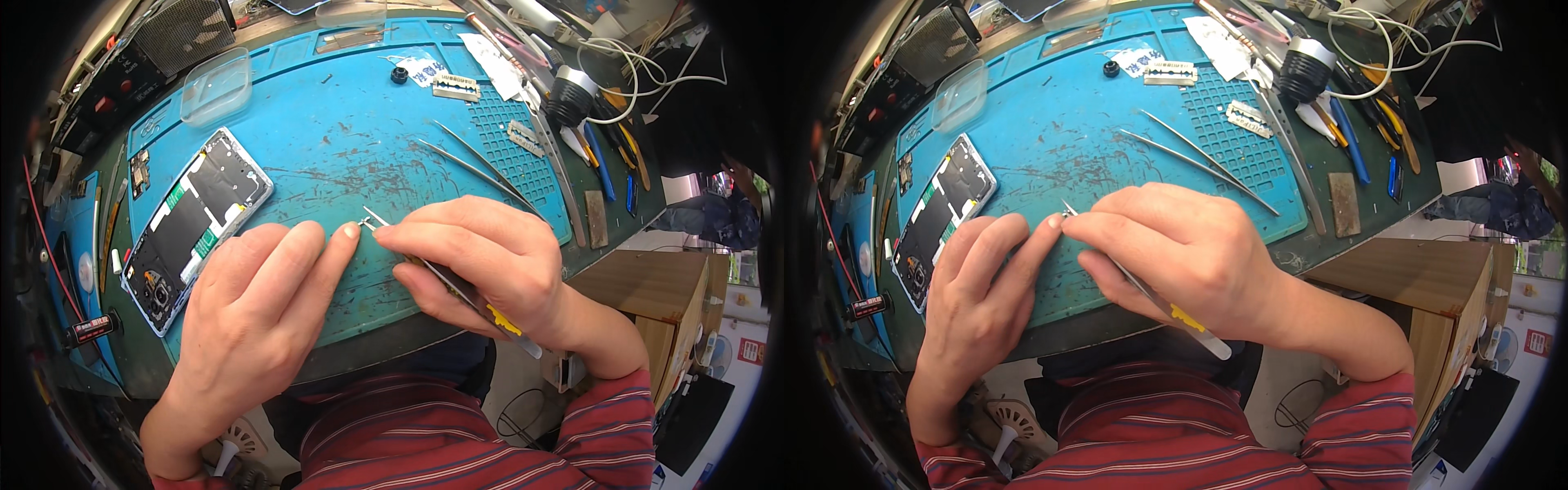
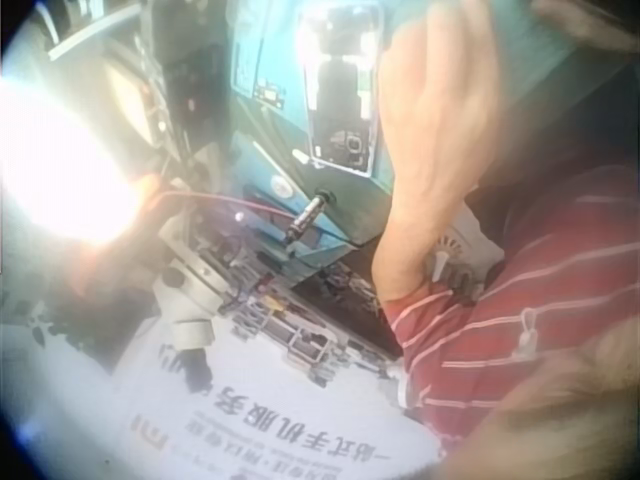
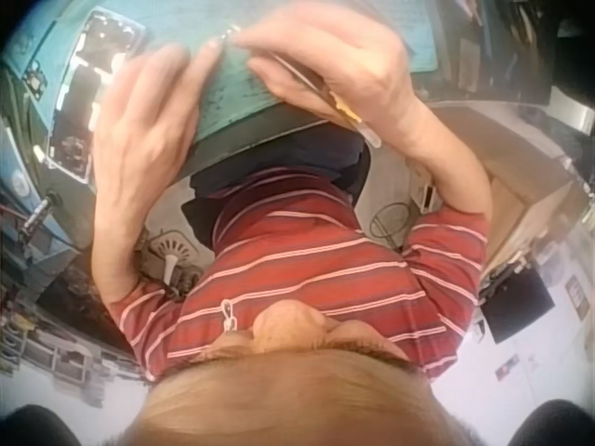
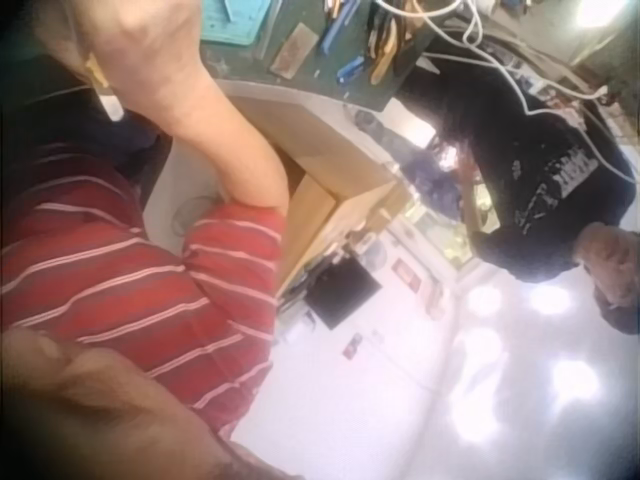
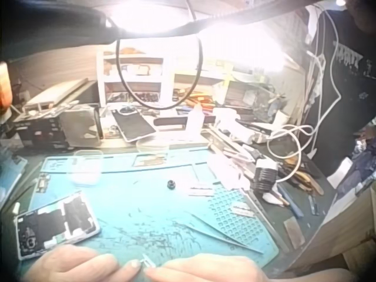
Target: The person works at a cluttered electronics repair bench, using tweezers to handle a small component and a UV light to cure adhesive on the work surface. They then use a hot air gun to apply heat to the component and reposition the disassembled smartphone chassis.
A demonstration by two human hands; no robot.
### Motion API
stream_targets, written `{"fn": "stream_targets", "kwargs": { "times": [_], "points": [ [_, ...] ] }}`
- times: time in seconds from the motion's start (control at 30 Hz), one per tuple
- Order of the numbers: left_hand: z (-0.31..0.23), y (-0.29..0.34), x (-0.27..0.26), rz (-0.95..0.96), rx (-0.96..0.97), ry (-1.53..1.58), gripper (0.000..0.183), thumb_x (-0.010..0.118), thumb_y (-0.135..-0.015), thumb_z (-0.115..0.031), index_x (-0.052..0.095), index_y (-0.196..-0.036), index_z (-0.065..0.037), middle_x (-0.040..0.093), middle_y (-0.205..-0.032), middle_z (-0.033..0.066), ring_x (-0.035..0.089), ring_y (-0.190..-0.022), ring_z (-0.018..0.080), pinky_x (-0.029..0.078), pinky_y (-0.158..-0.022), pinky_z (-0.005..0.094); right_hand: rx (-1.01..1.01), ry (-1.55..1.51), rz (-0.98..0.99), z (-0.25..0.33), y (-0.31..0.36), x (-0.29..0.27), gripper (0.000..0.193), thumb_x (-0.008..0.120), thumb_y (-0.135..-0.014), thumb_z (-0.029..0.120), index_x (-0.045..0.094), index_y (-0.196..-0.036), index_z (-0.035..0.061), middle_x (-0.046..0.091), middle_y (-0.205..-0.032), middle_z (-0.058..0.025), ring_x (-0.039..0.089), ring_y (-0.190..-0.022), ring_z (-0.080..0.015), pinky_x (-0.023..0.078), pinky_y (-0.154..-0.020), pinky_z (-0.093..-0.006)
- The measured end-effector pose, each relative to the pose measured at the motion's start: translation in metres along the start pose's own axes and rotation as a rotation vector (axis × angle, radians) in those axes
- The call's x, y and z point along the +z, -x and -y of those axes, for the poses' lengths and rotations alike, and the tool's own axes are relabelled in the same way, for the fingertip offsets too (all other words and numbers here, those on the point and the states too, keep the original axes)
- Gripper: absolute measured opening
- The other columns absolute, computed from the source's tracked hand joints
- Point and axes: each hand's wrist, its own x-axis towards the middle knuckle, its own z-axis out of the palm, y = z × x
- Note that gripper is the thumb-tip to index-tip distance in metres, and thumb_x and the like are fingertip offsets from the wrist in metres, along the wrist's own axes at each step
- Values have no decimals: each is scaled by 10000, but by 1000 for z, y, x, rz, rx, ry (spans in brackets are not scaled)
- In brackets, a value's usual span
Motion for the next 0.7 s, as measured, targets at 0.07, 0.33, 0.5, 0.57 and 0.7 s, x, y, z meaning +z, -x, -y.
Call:
{"fn": "stream_targets", "kwargs": {
  "times": [0.07, 0.33, 0.5, 0.57, 0.7],
  "points": [
    [0, -1, 0, -1, 3, 1, 487, 703, -808, -57, 727, -1288, 19, 625, -1156, 79, 634, -976, 243, 525, -806, 381, -3, -1, -5, 0, 1, 0, 301, 816, -858, 0, 769, -1156, 3, 761, -978, -130, 744, -815, -254, 605, -712, -335],
    [0, -1, -1, 4, 9, 5, 487, 692, -813, -65, 721, -1290, 25, 623, -1159, 79, 641, -978, 243, 529, -806, 380, -14, -40, -42, -3, 2, 3, 346, 828, -856, 28, 737, -1190, 24, 738, -979, -122, 740, -823, -283, 612, -695, -358],
    [-1, -2, -1, 2, 7, 3, 485, 694, -811, -64, 722, -1288, 23, 623, -1159, 79, 643, -985, 244, 530, -812, 379, -6, -39, -41, -4, 2, 2, 344, 829, -859, 29, 737, -1190, 21, 739, -975, -127, 743, -819, -286, 615, -689, -359],
    [-1, -2, -1, 1, 8, 1, 488, 696, -809, -64, 723, -1288, 22, 623, -1159, 78, 643, -985, 243, 530, -812, 378, -2, -30, -39, -3, 2, 2, 341, 829, -860, 30, 738, -1189, 22, 739, -973, -128, 743, -817, -286, 615, -689, -359],
    [0, -1, 0, 1, 11, -5, 492, 701, -805, -64, 723, -1289, 19, 624, -1159, 77, 642, -985, 242, 529, -810, 376, -7, -21, -43, -4, 2, 2, 336, 830, -860, 29, 738, -1183, 16, 738, -969, -131, 743, -817, -286, 616, -691, -359]
  ]
}}
